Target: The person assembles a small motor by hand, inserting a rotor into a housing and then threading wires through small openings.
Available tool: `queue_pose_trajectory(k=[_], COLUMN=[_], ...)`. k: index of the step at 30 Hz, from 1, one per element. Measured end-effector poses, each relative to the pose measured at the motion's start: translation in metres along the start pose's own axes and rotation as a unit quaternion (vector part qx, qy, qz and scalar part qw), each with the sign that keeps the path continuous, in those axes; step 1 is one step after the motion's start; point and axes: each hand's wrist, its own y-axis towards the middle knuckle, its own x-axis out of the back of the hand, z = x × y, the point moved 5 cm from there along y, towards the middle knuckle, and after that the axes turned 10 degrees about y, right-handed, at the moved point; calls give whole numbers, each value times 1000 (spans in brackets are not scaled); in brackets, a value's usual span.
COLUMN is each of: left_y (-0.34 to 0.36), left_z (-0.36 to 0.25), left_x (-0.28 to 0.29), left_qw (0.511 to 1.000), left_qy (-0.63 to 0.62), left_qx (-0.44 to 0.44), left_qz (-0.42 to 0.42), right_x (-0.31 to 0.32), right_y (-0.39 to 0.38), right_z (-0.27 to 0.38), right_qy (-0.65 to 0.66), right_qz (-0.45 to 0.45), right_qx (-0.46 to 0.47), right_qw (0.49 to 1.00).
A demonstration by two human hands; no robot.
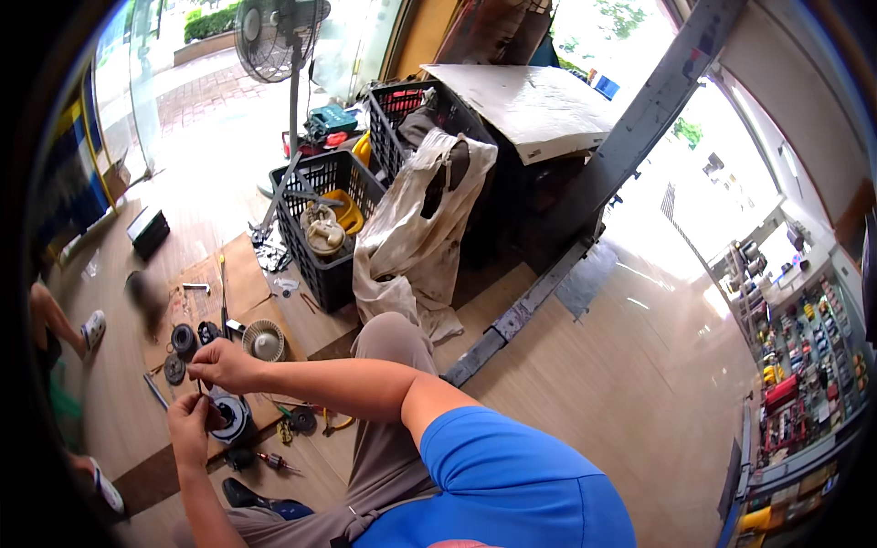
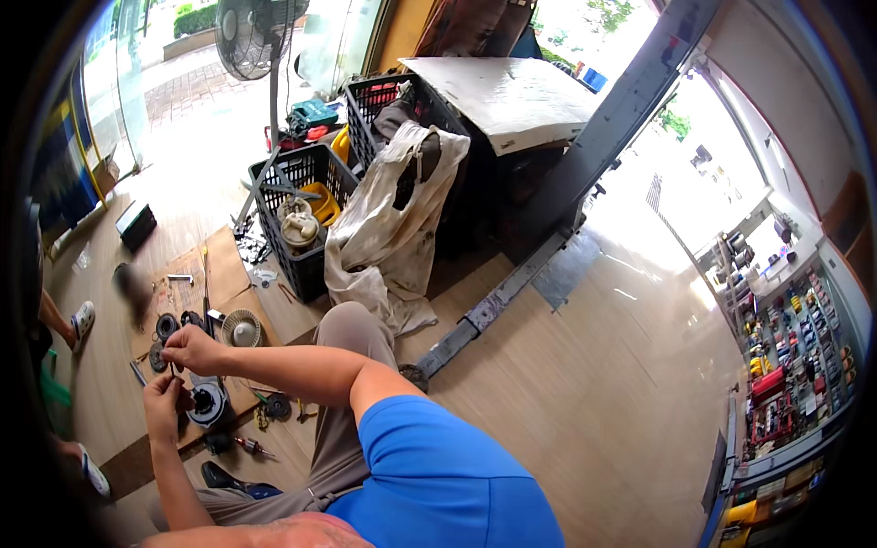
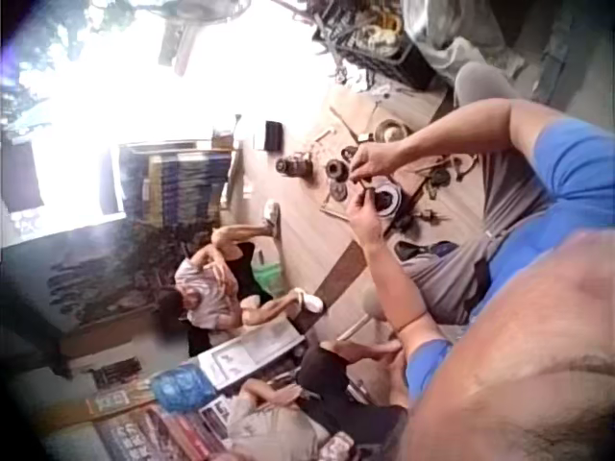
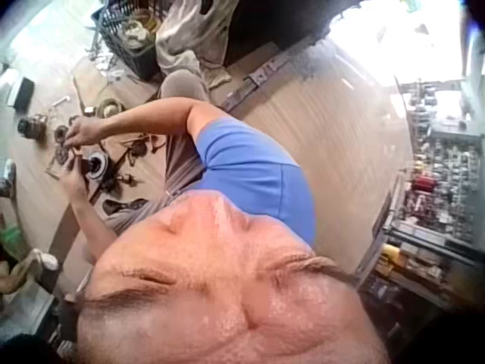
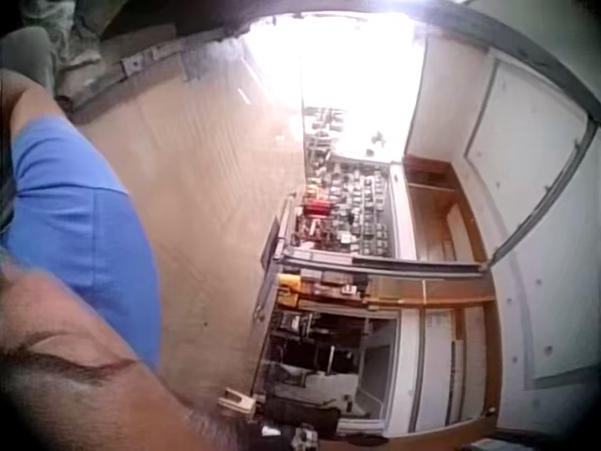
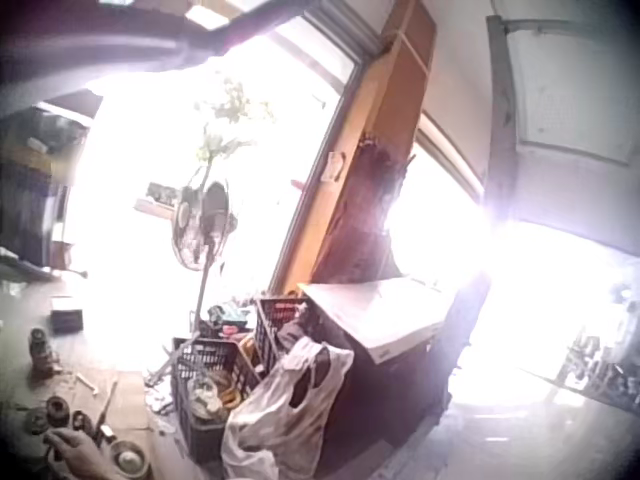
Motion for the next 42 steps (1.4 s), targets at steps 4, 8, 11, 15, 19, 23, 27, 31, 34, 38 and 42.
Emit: queue_pose_trajectory(k=[4,8,11,15,19,23,27,31,34,38,42], left_y=[4,2,3,8,4,-5,-8,-21,-27,-27,-28], left_z=[6,7,9,14,10,-7,-19,-15,-13,-20,-24], left_x=[-1,-4,-4,-5,-9,-19,-21,-21,-18,-17,-15], left_qw=[999,998,997,994,994,998,993,983,977,980,986], left_qy=[44,58,76,105,105,40,14,-118,-160,-155,-116], left_qx=[-12,-15,-10,-1,-10,24,53,70,92,74,75], left_qz=[-17,-10,-12,-14,-7,53,100,122,103,104,91], right_x=[5,9,11,11,10,11,13,12,4,5,4], right_y=[-1,-7,-8,-8,-7,-2,-2,-16,-21,-21,-21], right_z=[0,8,10,5,-2,4,19,18,17,23,25], right_qy=[-62,-196,-239,-294,-218,-162,-185,-106,11,34,20], right_qz=[-38,-53,-36,-26,-46,-17,63,69,70,67,67], right_qx=[20,51,43,42,15,-31,-33,-136,-183,-218,-220], right_qw=[997,978,969,954,975,986,980,983,980,973,973])
